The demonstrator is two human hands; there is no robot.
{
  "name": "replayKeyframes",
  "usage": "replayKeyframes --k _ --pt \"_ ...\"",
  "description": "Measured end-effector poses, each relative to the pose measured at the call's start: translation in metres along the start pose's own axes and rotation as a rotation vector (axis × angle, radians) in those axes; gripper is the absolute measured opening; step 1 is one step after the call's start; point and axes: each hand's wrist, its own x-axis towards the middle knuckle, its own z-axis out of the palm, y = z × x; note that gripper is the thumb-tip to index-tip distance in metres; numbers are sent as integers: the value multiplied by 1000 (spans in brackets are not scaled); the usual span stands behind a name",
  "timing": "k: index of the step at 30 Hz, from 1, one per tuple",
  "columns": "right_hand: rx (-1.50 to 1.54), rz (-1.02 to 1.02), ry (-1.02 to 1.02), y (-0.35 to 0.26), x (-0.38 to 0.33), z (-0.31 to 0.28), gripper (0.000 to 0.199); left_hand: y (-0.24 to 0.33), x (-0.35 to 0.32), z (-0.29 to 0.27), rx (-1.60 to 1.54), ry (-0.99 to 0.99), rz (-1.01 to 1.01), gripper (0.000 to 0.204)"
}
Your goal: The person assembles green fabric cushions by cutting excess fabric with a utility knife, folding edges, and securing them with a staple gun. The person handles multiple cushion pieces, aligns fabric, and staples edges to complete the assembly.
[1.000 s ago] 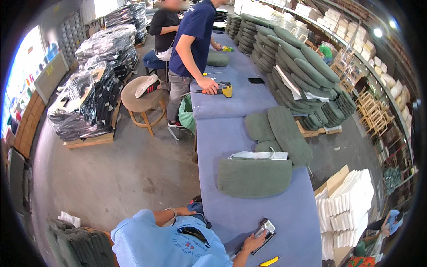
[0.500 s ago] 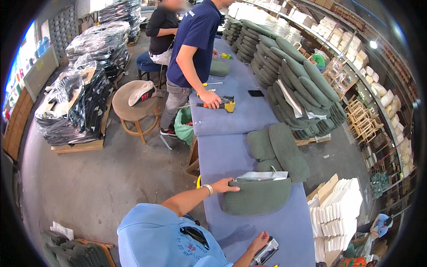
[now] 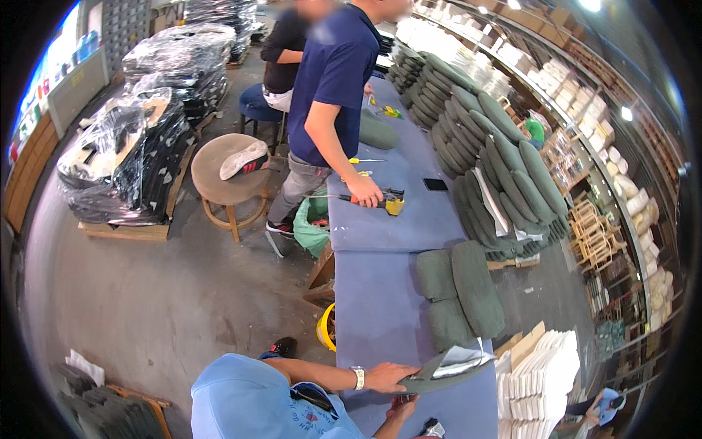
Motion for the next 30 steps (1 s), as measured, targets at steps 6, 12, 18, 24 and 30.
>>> replayKeyframes --k 6,12,18,24,30 --pt "-696 -346 131 -27 62 -110 52 16 3 19 16 -89 -88 85" --pt "-1208 -500 619 -55 33 -196 59 14 -7 34 -12 -55 -37 90" --pt "-1412 -301 779 -34 3 -302 67 32 0 23 -144 -145 -317 98" --pt "-1539 -151 880 -16 -19 -361 77 46 44 20 -51 -308 -294 106" --pt "-1488 -77 815 -12 -19 -358 74 49 65 13 -23 -443 -257 103"
